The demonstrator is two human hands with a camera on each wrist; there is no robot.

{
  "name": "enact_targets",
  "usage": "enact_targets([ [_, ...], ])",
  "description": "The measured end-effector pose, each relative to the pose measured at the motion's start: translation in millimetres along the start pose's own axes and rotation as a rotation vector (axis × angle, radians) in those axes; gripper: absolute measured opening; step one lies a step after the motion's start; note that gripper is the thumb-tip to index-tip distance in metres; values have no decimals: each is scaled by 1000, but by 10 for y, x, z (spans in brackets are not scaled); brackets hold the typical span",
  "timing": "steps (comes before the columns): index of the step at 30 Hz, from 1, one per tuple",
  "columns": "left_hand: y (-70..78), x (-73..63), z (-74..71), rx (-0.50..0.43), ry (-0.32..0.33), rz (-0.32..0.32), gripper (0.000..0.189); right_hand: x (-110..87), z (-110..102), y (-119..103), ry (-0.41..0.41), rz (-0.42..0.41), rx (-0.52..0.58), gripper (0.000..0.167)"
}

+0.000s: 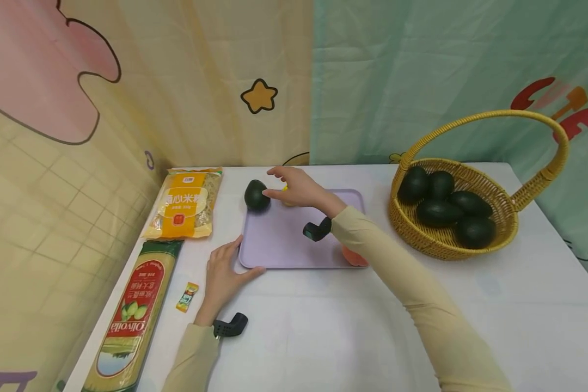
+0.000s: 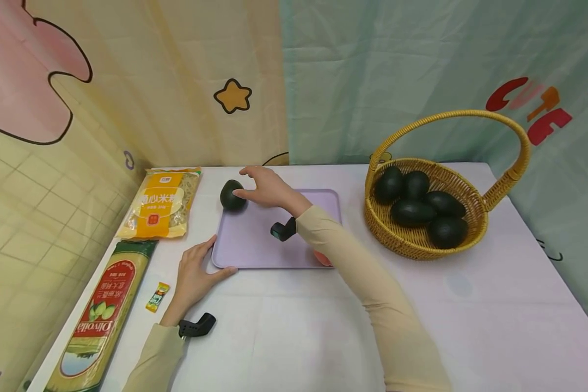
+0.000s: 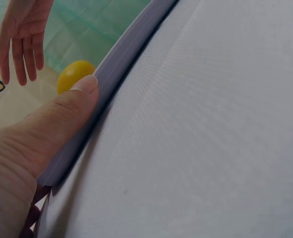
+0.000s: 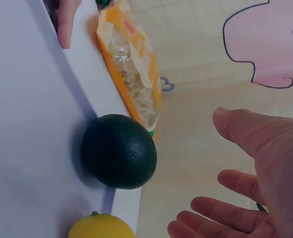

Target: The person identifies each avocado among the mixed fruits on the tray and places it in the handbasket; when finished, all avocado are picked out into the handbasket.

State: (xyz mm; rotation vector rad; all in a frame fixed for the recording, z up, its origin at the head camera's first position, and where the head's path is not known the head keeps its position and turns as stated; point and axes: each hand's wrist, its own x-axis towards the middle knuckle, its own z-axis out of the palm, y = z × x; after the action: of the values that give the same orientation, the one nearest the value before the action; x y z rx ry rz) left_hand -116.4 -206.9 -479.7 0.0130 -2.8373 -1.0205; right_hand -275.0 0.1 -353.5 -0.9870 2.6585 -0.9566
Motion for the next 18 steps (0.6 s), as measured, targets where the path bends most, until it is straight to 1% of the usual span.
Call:
enact_targets([
  [5,21,-5,-10,4,-4,-8,97,238,113,1,-24,24,25,59],
  [9,29,-2,-13,13,-9,-15,97,386,213,5,-47,46,24,62],
  [14,35,-2,-20,15,-6,-14,96,495,368,8,-59,103,11,65],
  [18,29,-9,-16,15,6,-1,95,531,495,6,-42,160,-4,68],
])
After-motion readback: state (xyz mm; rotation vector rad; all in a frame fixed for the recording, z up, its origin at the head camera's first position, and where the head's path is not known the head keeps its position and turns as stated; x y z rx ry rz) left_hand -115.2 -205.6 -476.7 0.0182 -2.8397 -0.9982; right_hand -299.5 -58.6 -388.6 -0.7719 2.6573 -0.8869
